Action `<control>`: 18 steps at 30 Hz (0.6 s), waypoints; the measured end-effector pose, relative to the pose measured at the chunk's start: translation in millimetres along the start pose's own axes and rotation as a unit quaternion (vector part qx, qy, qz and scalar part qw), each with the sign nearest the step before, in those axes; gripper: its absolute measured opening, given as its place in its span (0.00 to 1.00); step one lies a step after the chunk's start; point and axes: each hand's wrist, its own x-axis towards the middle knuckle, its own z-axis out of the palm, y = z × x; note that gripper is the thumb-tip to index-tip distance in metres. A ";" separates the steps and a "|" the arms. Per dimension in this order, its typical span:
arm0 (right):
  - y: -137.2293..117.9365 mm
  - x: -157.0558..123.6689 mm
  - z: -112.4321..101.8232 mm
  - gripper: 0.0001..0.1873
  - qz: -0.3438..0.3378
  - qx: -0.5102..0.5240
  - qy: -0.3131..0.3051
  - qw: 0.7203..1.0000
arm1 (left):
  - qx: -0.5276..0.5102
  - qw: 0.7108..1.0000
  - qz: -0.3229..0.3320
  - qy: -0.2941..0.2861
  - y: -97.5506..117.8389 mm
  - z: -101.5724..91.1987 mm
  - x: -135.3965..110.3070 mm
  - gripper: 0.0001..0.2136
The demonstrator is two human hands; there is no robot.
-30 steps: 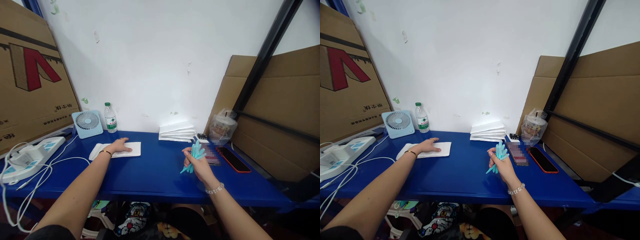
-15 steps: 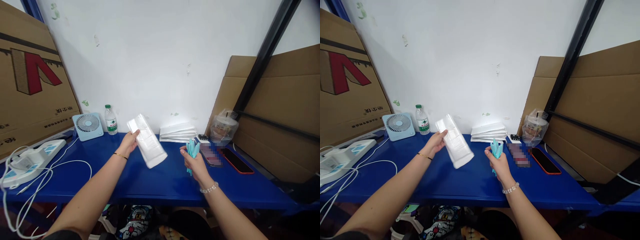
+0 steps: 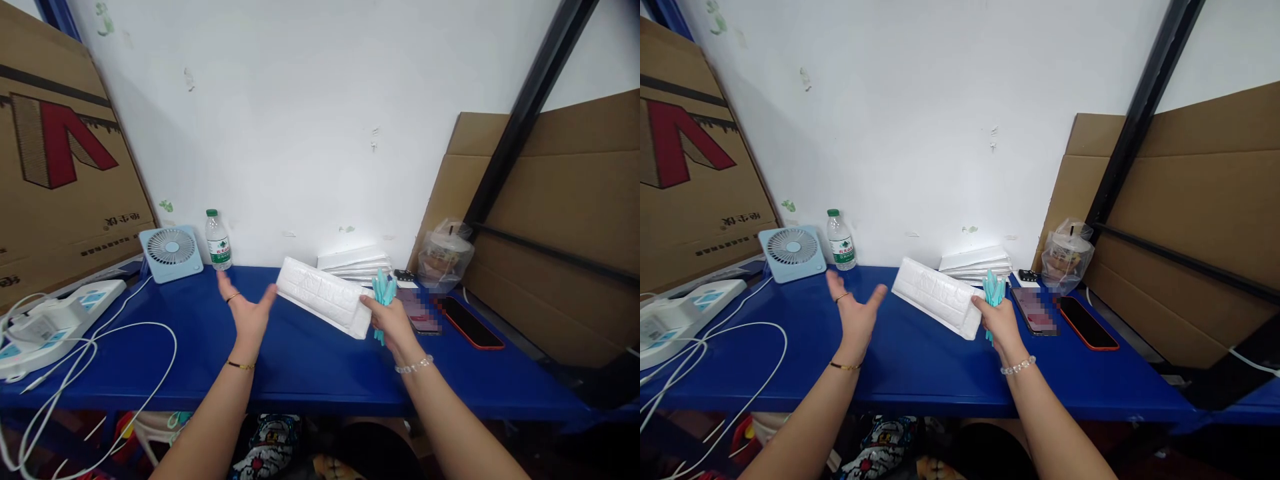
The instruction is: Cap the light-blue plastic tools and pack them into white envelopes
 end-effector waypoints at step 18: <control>-34.0 8.2 -26.9 0.22 0.026 -0.041 -0.117 0.992 | 0.336 0.770 0.377 -0.390 12.3 62.1 2.9 0.49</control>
